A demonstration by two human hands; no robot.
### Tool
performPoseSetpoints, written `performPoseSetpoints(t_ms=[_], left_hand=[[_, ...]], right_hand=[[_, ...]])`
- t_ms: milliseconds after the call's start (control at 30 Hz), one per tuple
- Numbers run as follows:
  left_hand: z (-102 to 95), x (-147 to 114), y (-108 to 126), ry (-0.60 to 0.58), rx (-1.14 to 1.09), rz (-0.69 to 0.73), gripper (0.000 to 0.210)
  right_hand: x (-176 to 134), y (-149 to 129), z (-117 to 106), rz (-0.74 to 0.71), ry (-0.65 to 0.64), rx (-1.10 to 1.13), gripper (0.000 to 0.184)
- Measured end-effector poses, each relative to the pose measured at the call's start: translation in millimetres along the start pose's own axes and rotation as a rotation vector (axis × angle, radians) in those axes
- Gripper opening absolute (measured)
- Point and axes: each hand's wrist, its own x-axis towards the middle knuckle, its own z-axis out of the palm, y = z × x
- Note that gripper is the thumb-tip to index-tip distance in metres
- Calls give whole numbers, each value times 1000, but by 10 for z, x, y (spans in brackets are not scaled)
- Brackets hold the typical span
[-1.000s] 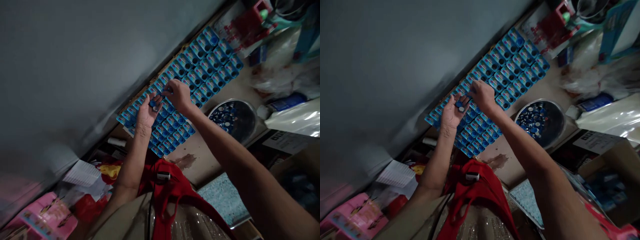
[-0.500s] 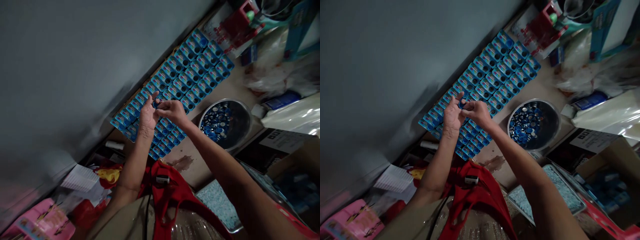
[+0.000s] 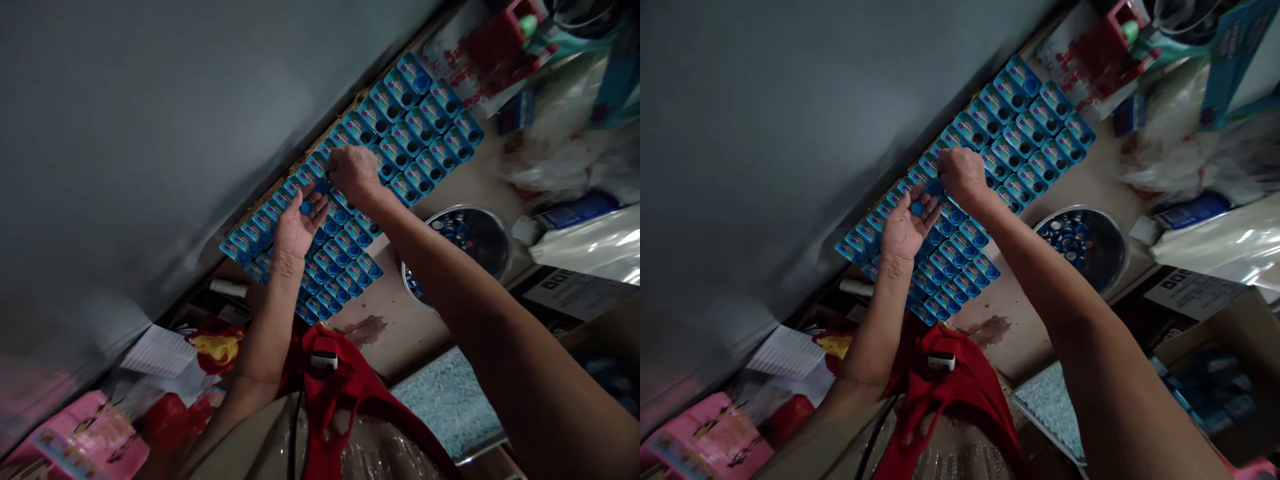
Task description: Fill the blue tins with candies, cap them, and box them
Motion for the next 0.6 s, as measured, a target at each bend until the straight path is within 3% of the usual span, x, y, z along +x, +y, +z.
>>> performPoseSetpoints(t_ms=[167,267,600], left_hand=[[-126,41,72,11,-17,-4,22],[-175,47,151,-9,-21,-2,23],[-214,41,234,-17,39,28,23]], right_hand=[[-63,163,-35,-168,-32,136,28],[-113,179,-34,-228,-63,216,19],[-203,12,-104,-37,20,138,23]])
